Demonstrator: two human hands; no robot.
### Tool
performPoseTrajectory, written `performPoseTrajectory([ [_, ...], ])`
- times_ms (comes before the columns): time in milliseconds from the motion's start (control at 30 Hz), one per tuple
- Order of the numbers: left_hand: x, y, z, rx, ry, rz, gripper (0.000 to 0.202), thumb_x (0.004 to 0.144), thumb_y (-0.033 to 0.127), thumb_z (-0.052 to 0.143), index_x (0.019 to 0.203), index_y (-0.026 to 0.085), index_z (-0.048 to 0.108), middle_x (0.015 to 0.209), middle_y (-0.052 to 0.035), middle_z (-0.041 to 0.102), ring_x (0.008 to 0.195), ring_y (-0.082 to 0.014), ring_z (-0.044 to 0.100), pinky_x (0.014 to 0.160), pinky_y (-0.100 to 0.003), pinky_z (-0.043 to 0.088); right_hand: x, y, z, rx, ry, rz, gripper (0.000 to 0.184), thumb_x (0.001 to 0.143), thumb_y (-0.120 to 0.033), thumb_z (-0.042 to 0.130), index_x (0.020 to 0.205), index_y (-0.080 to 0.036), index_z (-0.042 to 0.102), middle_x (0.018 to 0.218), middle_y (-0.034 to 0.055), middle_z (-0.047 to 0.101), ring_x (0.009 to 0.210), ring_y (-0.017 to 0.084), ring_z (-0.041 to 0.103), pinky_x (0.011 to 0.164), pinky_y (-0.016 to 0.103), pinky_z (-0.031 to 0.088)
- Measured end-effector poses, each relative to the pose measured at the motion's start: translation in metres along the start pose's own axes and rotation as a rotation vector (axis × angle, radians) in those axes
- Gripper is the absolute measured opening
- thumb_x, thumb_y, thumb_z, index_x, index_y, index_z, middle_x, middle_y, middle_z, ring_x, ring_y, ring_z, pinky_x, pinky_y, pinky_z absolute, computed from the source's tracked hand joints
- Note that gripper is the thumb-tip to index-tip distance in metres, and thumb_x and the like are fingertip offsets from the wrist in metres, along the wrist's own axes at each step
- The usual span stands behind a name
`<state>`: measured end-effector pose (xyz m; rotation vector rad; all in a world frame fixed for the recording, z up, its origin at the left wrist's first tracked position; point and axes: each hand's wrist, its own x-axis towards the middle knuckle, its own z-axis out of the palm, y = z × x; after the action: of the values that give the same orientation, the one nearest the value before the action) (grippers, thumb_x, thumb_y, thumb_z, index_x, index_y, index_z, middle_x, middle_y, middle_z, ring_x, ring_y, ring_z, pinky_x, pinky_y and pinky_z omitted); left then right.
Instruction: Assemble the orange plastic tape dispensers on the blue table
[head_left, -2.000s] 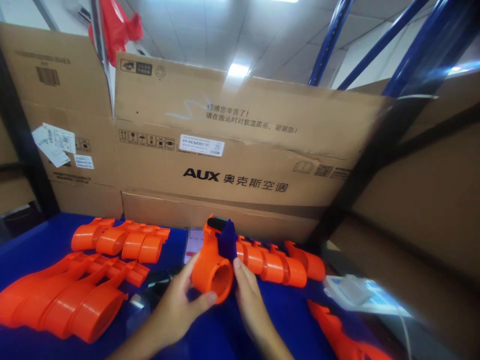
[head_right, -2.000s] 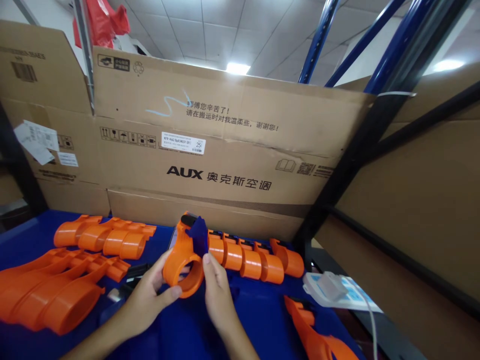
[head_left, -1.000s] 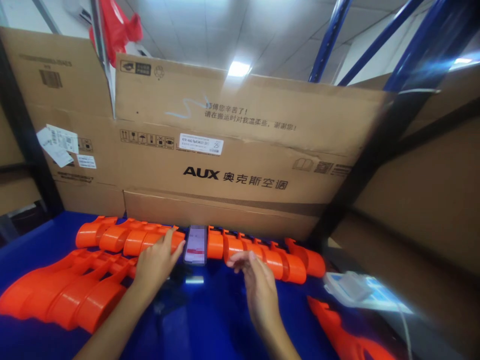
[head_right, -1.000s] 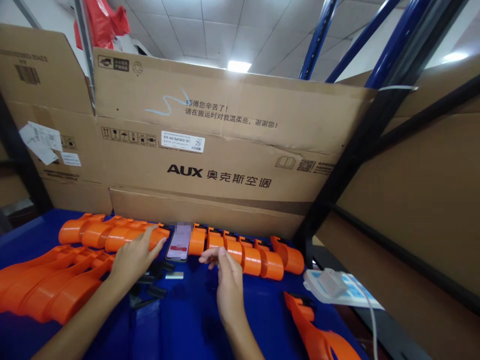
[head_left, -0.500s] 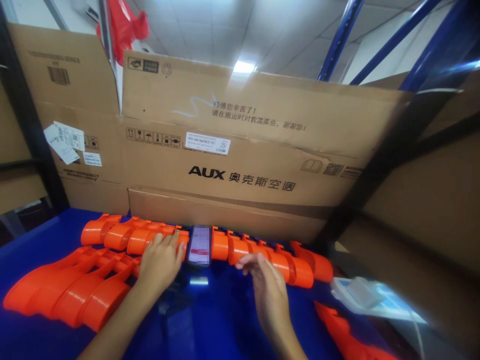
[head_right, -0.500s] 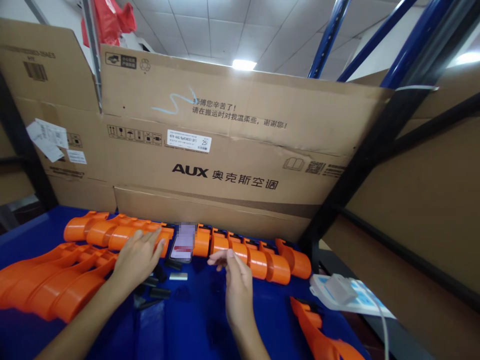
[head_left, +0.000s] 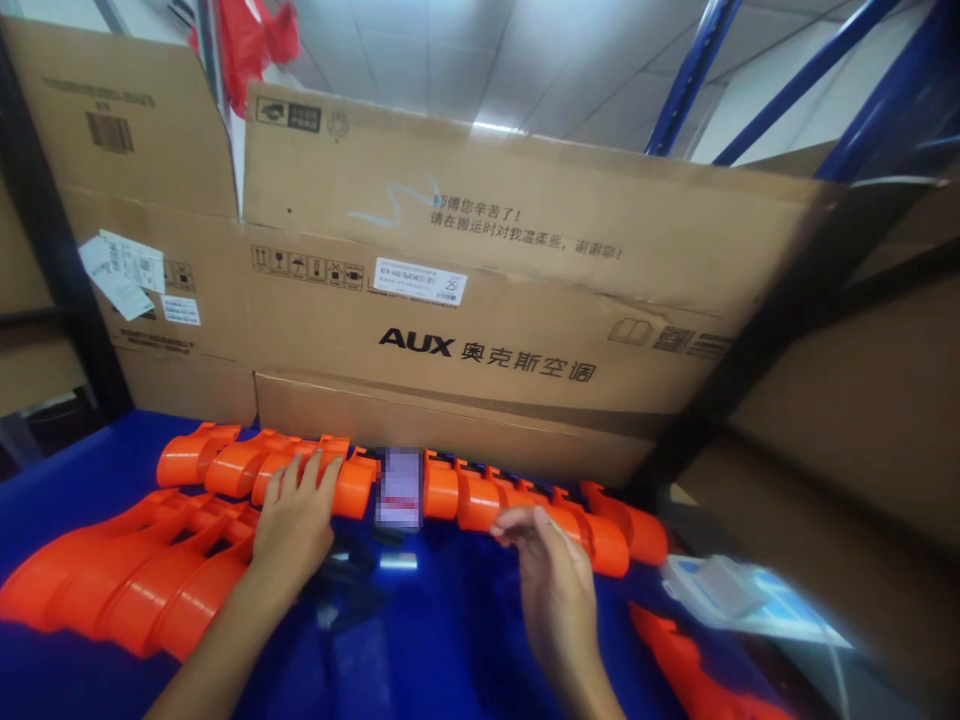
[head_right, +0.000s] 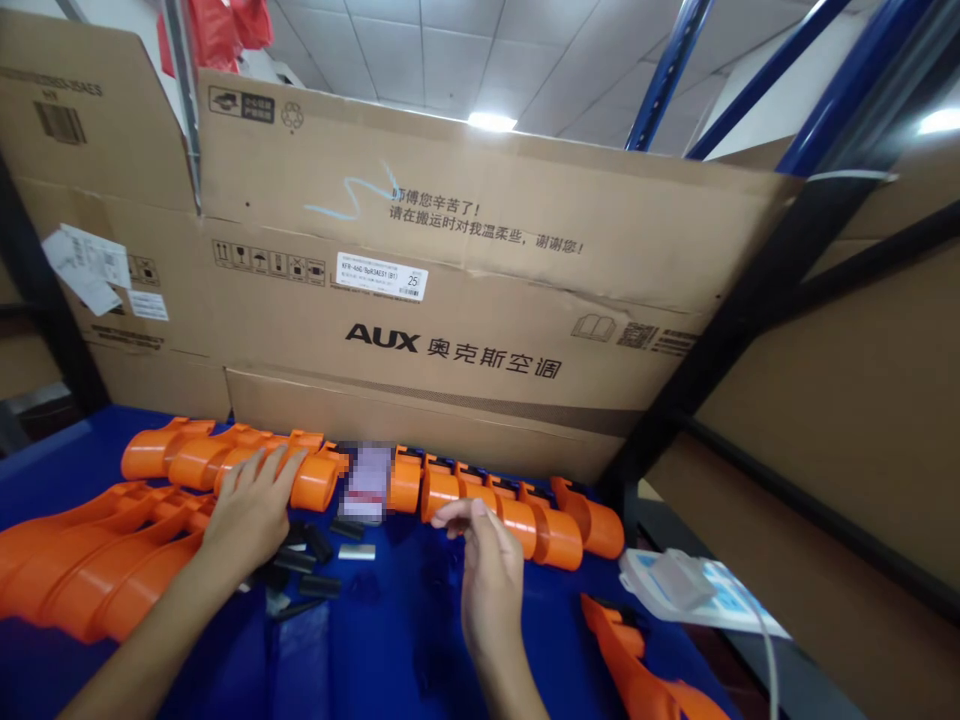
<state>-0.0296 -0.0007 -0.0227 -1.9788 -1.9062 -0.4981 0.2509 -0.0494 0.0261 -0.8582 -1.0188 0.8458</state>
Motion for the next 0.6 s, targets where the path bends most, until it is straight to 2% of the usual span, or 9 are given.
performPoseTrajectory([
  [167, 0.0067, 0.0010, 0.0030, 0.015, -0.012, -0.011, 0.074, 0.079, 0.002, 0.051, 0.150, 0.022, 0.044, 0.146, -0.0163, 0.052, 0.128, -0.0375, 0.044, 0.103, -0.052, 0.034, 0.0001, 0.0007, 0.0011, -0.012, 0.010, -0.010, 0.036, 0.089, -0.050, 0.063, 0.074, -0.019, 0.074, 0.075, 0.0046, 0.071, 0.074, 0.020, 0.060, 0.072, 0.032, 0.044],
  [333, 0.0083, 0.0022, 0.0067, 0.030, -0.022, -0.017, 0.072, 0.077, 0.000, 0.049, 0.147, 0.016, 0.046, 0.139, -0.0202, 0.054, 0.113, -0.0345, 0.052, 0.095, -0.049, 0.039, -0.0006, 0.0011, 0.0020, -0.026, 0.009, -0.002, 0.036, 0.089, -0.050, 0.063, 0.073, -0.019, 0.074, 0.076, 0.0053, 0.071, 0.075, 0.021, 0.060, 0.072, 0.032, 0.044],
  [433, 0.0072, 0.0007, 0.0079, 0.008, 0.016, 0.020, 0.070, 0.076, -0.002, 0.048, 0.144, 0.016, 0.050, 0.143, -0.0183, 0.052, 0.114, -0.0352, 0.051, 0.093, -0.048, 0.041, -0.0009, 0.0012, 0.0018, -0.037, 0.013, 0.003, 0.036, 0.089, -0.050, 0.063, 0.074, -0.020, 0.074, 0.078, 0.0065, 0.072, 0.077, 0.023, 0.061, 0.073, 0.034, 0.044],
  [600, 0.0099, -0.0003, -0.0007, -0.086, 0.091, 0.034, 0.073, 0.078, -0.004, 0.045, 0.148, 0.018, 0.045, 0.145, -0.0141, 0.055, 0.113, -0.0339, 0.052, 0.093, -0.046, 0.044, 0.0003, 0.0042, -0.0010, -0.063, 0.005, -0.019, 0.037, 0.091, -0.051, 0.061, 0.075, -0.019, 0.073, 0.078, 0.0071, 0.072, 0.077, 0.023, 0.061, 0.073, 0.035, 0.044],
])
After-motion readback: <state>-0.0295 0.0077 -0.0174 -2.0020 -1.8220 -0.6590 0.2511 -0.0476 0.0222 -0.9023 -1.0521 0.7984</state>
